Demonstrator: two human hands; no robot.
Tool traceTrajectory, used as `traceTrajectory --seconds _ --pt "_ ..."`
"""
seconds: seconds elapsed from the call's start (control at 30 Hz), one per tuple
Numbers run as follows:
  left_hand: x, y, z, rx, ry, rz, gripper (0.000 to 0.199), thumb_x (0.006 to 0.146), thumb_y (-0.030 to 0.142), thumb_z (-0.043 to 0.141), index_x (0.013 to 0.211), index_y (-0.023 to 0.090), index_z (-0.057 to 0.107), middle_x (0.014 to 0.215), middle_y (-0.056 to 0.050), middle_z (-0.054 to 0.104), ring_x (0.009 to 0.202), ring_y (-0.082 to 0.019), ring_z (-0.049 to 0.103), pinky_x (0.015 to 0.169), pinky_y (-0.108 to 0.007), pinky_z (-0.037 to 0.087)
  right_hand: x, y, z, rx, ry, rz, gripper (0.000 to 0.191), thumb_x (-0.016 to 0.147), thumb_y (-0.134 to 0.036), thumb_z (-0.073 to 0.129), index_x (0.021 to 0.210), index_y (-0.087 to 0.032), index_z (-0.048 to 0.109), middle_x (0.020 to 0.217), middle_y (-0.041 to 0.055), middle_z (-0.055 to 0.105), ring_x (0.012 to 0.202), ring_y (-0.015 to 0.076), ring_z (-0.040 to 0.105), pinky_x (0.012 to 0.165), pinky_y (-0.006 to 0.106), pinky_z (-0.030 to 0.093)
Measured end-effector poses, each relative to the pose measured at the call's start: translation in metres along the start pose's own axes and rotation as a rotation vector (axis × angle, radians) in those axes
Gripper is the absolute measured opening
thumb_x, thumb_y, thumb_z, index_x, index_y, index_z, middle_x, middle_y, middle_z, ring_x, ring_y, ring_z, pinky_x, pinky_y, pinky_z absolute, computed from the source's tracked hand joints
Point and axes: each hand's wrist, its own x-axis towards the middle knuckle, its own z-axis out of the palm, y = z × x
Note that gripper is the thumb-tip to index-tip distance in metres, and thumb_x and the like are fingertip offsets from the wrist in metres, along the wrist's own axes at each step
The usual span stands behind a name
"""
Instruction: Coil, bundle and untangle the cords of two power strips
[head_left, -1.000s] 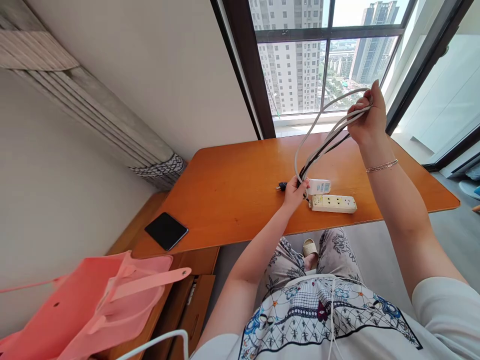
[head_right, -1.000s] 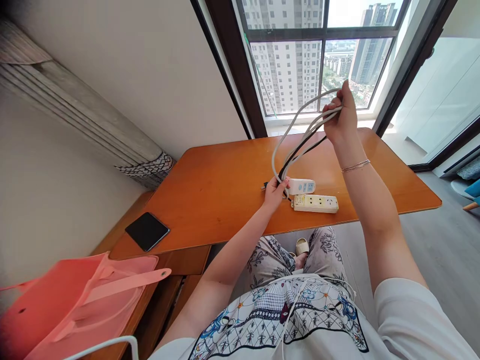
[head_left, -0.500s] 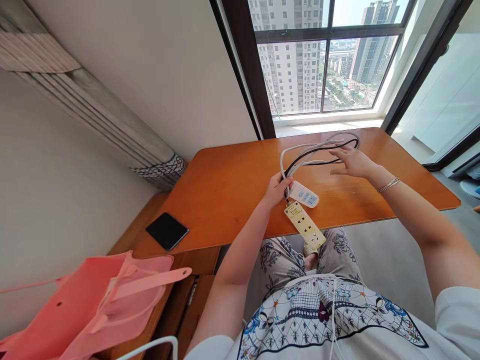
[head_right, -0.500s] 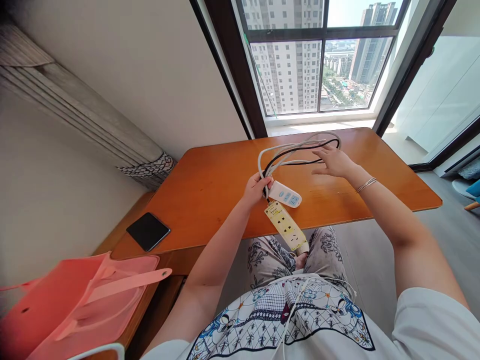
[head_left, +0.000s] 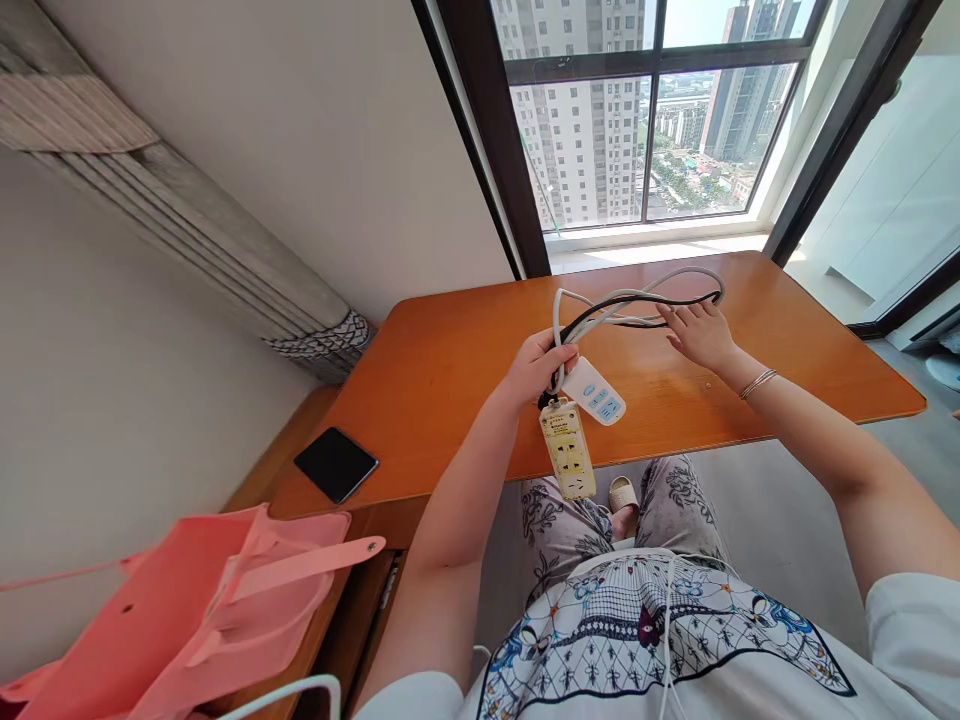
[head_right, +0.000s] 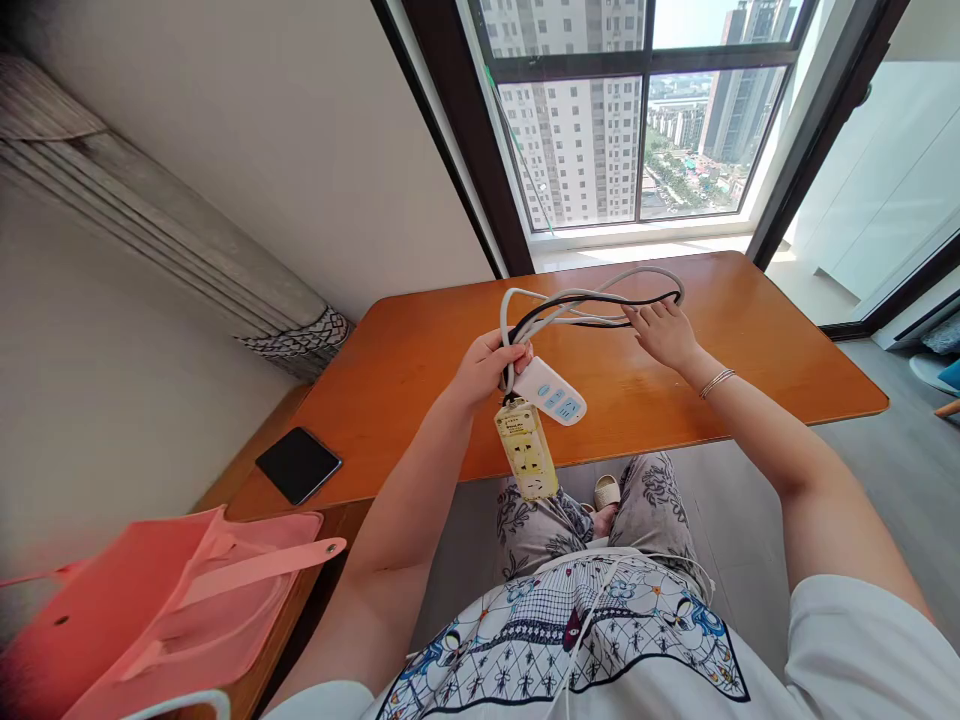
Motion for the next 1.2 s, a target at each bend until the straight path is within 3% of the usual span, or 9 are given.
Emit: traceTrajectory --seconds 0.17,0.27,0.37,0.53,0.67,0.77,0.9,1.03,1.2 --pt "0.002 0.013 -0.008 0.061 0.03 -0.069 0.032 0.072 0.043 0.068 0.059 0.02 0.05 0.056 0.001 0.05 0.049 -0.009 0.042 0.045 -0.023 0.034 0.007 -0.003 -0.007 0.205 0.092 0.216 0.045 0.097 -0.02 0.036 0.137 -0.021 0.058 0.121 0.018 0.066 0.135 0.0374 0.049 0.12 0.064 0.026" --pt "0.004 0.009 -0.021 0.055 0.076 -0.108 0.03 0.07 0.042 0.067 0.059 0.02 0.05 0.056 0.0 0.052 0.049 -0.01 0.042 0.044 -0.023 0.033 0.008 0.013 -0.022 0.411 0.102 0.164 0.029 0.099 -0.028 0.04 0.113 -0.032 0.066 0.124 0.0103 0.069 0.142 0.0348 0.046 0.12 0.067 0.027" --pt "0.007 0.001 -0.034 0.023 0.116 -0.131 0.026 0.069 0.038 0.066 0.058 0.019 0.051 0.056 -0.002 0.052 0.05 -0.011 0.042 0.045 -0.024 0.033 0.007 0.038 -0.038 0.66 0.135 0.03 0.009 0.093 -0.041 0.061 0.087 -0.035 0.064 0.119 0.0038 0.073 0.135 0.028 0.054 0.121 0.058 0.03" --pt "0.008 -0.006 -0.048 -0.026 0.09 -0.113 0.024 0.069 0.034 0.066 0.057 0.02 0.051 0.055 -0.001 0.05 0.052 -0.012 0.042 0.048 -0.025 0.034 -0.001 0.059 -0.061 0.767 0.306 -0.119 0.031 0.063 -0.047 0.091 0.072 -0.035 0.063 0.104 0.0049 0.076 0.119 0.0284 0.062 0.123 0.055 0.031" --pt "0.008 -0.005 -0.049 0.004 0.05 -0.115 0.025 0.068 0.035 0.066 0.055 0.02 0.049 0.056 -0.002 0.05 0.052 -0.012 0.04 0.048 -0.025 0.033 -0.017 0.037 -0.071 0.78 0.376 -0.122 0.037 0.069 -0.064 0.081 0.073 -0.03 0.068 0.115 0.0118 0.074 0.12 0.0388 0.064 0.11 0.062 0.047" --pt "0.006 -0.003 -0.047 0.028 0.013 -0.114 0.023 0.068 0.036 0.066 0.058 0.02 0.052 0.055 -0.001 0.05 0.052 -0.012 0.041 0.048 -0.025 0.033 -0.021 0.016 -0.065 1.003 0.591 0.001 0.038 0.083 -0.067 0.067 0.078 -0.03 0.067 0.098 0.0087 0.075 0.108 0.0347 0.072 0.109 0.062 0.049" --pt "0.001 0.0 -0.042 0.066 -0.085 -0.111 0.022 0.07 0.038 0.068 0.063 0.02 0.056 0.057 -0.001 0.053 0.054 -0.013 0.045 0.05 -0.026 0.037 -0.011 0.01 -0.047 1.311 0.777 0.311 0.036 0.081 -0.063 0.067 0.076 -0.029 0.06 0.082 0.0034 0.069 0.103 0.0307 0.073 0.099 0.054 0.058" --pt "-0.003 0.003 -0.043 0.172 -0.124 -0.117 0.023 0.068 0.036 0.072 0.064 0.019 0.058 0.06 0.0 0.055 0.058 -0.013 0.049 0.054 -0.025 0.04 -0.005 0.025 -0.037 1.571 0.647 0.465 0.027 0.074 -0.045 0.072 0.071 -0.027 0.053 0.065 -0.0015 0.059 0.079 0.0242 0.074 0.083 0.047 0.063" --pt "-0.004 -0.003 -0.048 0.314 0.033 -0.106 0.025 0.066 0.039 0.075 0.073 0.018 0.062 0.066 0.002 0.056 0.059 -0.013 0.05 0.055 -0.026 0.04 -0.019 0.026 -0.049 1.707 0.18 0.532 0.023 0.07 -0.037 0.074 0.079 -0.026 0.056 0.063 -0.0029 0.058 0.066 0.0229 0.071 0.078 0.052 0.066"
